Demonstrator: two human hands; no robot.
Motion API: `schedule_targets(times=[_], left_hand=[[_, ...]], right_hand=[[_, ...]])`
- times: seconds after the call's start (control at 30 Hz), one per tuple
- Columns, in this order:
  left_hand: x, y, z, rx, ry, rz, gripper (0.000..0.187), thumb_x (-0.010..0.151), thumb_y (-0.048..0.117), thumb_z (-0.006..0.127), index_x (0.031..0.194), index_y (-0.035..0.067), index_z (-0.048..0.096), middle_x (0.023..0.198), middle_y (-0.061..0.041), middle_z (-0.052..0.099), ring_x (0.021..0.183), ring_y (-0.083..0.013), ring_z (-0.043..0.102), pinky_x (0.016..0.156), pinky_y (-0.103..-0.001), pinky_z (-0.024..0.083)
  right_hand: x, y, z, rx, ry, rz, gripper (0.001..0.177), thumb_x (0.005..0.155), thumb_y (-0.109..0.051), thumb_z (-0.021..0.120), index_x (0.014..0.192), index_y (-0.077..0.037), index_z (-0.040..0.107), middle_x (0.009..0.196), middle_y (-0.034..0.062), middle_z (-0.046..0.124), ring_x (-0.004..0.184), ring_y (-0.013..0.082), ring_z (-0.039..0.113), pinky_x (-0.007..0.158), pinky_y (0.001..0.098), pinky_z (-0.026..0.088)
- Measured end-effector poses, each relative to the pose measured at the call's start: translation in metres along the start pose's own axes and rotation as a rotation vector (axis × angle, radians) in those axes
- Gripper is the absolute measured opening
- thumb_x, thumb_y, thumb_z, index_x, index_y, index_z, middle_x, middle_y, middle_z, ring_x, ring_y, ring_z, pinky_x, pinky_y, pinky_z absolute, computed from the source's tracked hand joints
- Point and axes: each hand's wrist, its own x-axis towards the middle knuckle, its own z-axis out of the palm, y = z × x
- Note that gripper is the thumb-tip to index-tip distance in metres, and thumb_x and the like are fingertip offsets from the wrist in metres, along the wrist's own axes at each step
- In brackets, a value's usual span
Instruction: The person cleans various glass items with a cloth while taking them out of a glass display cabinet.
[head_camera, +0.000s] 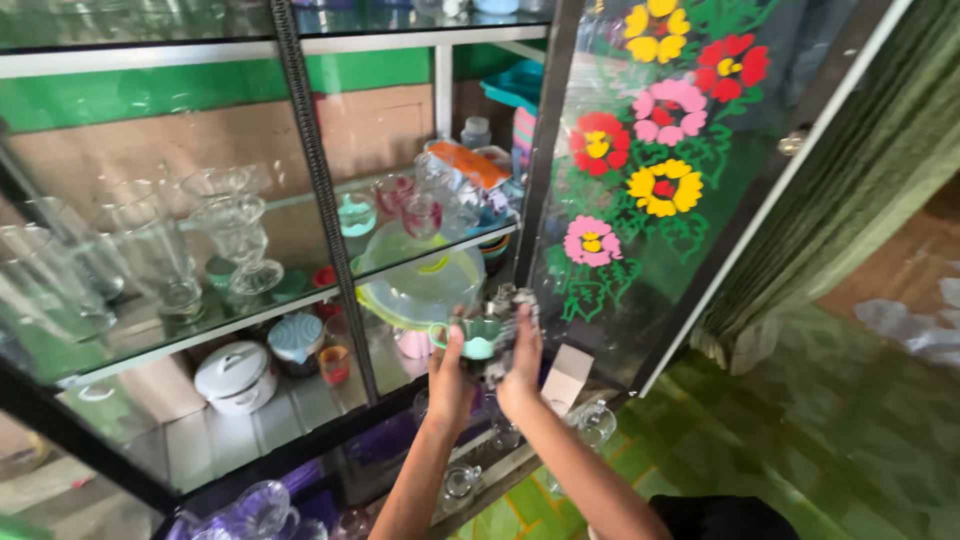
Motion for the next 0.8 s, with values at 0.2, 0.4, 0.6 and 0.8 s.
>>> schedule_targets(times=[0.2,0.4,0.6,0.8], left_hand=[[-0.006,0.010,0.015,0.275,-0.010,0.259,0.066,0.088,0.012,0.077,0.148,0.001,0.052,0.141,-0.013,0.064,0.120,-0.0210,0.062,0.103,-0.035,0.050],[-0.010,0.047,0.017,0.621,-0.445,0.317,0.095,0.065,0.001,0.093,0.147,0.004,0.044,0.125,-0.010,0.061,0.115,-0.0207,0.061,0.101,-0.035,0.051],[-0.007,0.038,0.003,0.814,-0.408,0.349,0.081,0.070,0.010,0.088,0.140,0.002,0.049,0.125,-0.011,0.059,0.115,-0.0192,0.060,0.098,-0.035,0.053],[-0.005,0.023,0.013,0.823,-0.081,0.359,0.063,0.098,0.040,0.064,0.145,0.002,0.048,0.132,-0.016,0.064,0.118,-0.0208,0.061,0.101,-0.034,0.047]], right_hand=[[-0.038,-0.013,0.009,-0.330,-0.243,-0.425,0.048,0.097,-0.033,0.065,0.136,-0.007,0.057,0.116,0.0012,0.067,0.100,0.0088,0.062,0.091,0.0262,0.050],[-0.012,-0.058,0.012,-0.395,-0.305,-0.319,0.034,0.093,-0.024,0.073,0.118,-0.002,0.071,0.104,0.0027,0.072,0.090,0.0103,0.064,0.081,0.0270,0.051],[-0.004,-0.051,0.009,-0.131,-0.253,-0.008,0.032,0.088,-0.022,0.074,0.115,-0.004,0.072,0.102,0.0055,0.074,0.085,0.0150,0.070,0.077,0.0301,0.056],[-0.036,-0.027,0.009,-0.378,-0.273,-0.376,0.031,0.099,-0.027,0.066,0.119,-0.004,0.066,0.101,0.0015,0.069,0.088,0.0078,0.061,0.080,0.0254,0.049]])
